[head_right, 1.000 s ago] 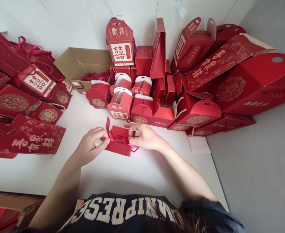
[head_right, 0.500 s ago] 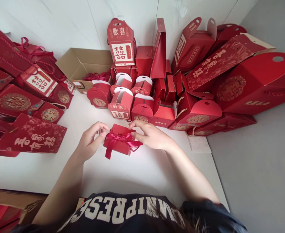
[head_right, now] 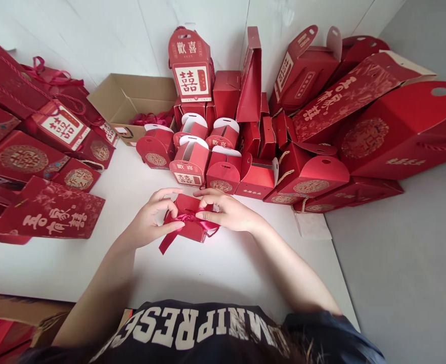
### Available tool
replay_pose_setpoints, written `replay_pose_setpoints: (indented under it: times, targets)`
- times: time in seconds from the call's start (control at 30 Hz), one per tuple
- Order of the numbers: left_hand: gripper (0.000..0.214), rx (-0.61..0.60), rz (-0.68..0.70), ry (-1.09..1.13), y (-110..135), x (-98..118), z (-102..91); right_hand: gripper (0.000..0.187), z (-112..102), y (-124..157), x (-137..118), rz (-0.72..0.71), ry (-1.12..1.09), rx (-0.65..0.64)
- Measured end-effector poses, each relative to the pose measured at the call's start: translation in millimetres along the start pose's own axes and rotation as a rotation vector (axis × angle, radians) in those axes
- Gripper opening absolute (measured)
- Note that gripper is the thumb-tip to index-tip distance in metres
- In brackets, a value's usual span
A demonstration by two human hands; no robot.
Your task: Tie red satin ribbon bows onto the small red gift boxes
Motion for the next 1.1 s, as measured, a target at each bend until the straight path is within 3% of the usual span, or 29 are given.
replay_pose_setpoints:
  times: [0.2, 0.43, 0.6, 0.9, 1.1]
  targets:
    - [0.022, -0.043, 0.005, 0.015, -4.7, -1.5, 2.8, 0.022, 1.0, -2.0, -1.7, -0.033, -0.103, -0.009]
    - [0.03, -0.122, 0.021, 0.237, -8.3, -7.0, 8.7, 0.021, 0.6, -3.7, -1.1, -0.053, -0.187, 0.006]
    - [0.027, -0.148, -0.008, 0.238, -8.6, -8.6, 8.7, 0.023, 0.2, -4.5, 2.8, -0.027, -0.146, 0.004]
    - [0.038, -0.021, -0.134, 0.37, -10.3, -19.6, 14.2, 0.025, -3.2, -3.3, 9.9, -0.009, -0.146, -0.046]
    - [0.037, 0.081, -0.067, 0.119, -5.5, -11.2, 7.7, 0.024, -4.5, -3.3, 12.5, -0.003, -0.158, -0.044]
Point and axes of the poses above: each hand's wrist, its own y-axis away from the middle knuckle, its own z-axis out of the palm, x = y × z, the point moved 3 cm from there along -y, towards the middle knuckle, and after that the axes turned 13 degrees about -y, right-handed, at the moved point
